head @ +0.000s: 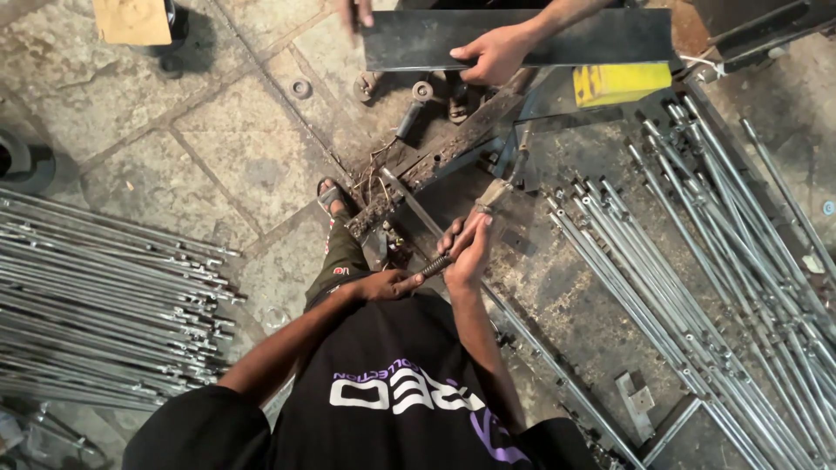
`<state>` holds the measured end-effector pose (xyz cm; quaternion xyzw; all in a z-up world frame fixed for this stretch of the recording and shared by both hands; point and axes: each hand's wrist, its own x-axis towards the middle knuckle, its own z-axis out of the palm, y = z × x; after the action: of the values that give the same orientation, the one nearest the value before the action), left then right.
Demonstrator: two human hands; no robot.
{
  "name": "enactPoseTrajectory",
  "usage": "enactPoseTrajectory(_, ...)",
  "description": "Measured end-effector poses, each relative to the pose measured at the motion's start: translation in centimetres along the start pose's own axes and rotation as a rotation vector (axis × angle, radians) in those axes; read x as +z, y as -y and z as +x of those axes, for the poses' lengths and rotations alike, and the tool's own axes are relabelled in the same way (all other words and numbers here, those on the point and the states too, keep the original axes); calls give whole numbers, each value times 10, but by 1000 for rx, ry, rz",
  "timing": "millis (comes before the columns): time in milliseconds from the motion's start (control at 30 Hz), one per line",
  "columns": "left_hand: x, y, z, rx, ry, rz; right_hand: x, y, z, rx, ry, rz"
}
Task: Welding multiple metal rods together to create a structure in a workshop.
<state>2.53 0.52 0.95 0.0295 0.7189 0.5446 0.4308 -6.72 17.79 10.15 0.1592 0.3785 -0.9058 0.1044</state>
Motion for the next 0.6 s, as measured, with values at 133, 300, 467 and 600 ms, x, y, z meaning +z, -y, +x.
enactPoseTrajectory(133,10,-3,-19,-57,-22,-64,10,-5,-10,28,120,18)
enactPoseTrajectory(300,17,17,-26,89,43,-88,55,-1,-34,21,148,-196)
enactPoseTrajectory(467,-23,-22,-62,101,83,10,78,-24,-40,-21,213,-363)
enactPoseTrajectory(600,-78,-39,-91,158,103,141,113,-44,-45,-53,191,-517)
